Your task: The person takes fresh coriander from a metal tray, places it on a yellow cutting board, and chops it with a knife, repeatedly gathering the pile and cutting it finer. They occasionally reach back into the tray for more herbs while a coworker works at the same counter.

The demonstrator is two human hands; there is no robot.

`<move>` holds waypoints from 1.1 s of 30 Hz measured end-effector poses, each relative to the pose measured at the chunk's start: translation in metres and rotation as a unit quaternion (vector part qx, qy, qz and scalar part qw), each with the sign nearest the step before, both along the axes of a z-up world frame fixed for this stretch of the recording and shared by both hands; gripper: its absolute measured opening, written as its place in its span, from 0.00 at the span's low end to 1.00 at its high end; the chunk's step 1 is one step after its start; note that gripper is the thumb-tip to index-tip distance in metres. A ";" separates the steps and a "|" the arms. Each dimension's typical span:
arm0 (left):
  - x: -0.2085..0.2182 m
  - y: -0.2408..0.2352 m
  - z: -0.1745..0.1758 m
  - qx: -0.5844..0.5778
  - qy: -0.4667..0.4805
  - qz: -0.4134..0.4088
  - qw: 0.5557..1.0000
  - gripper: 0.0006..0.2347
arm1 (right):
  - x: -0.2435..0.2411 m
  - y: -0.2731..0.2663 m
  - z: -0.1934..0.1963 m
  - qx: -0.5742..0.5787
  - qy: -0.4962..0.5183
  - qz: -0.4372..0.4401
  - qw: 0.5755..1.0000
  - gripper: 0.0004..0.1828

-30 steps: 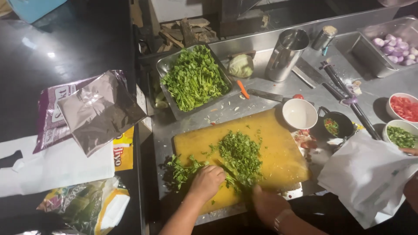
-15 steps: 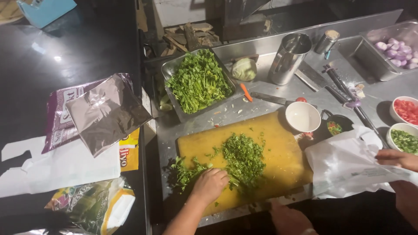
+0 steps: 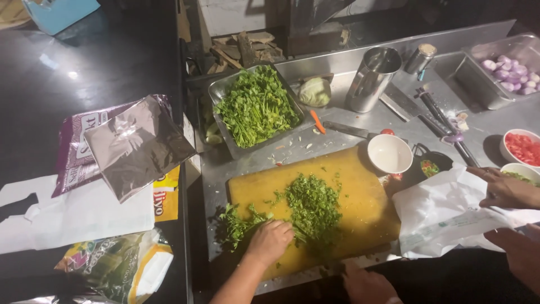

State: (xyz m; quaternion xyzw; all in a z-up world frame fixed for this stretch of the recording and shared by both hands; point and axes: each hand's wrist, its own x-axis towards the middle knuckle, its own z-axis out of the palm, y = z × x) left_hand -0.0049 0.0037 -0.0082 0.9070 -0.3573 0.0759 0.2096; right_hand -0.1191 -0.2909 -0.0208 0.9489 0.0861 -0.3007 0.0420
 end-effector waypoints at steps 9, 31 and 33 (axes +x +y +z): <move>0.000 0.002 0.029 0.003 0.029 -0.011 1.000 0.04 | -0.005 0.013 -0.011 0.159 -0.034 -0.056 0.985 0.11; -0.004 0.004 0.011 -0.041 -0.008 -0.003 0.999 0.04 | -0.014 0.024 -0.031 0.206 -0.060 -0.081 0.973 0.16; -0.002 0.005 0.013 -0.040 -0.009 0.002 0.999 0.04 | -0.022 0.013 -0.017 0.243 -0.096 -0.057 0.964 0.23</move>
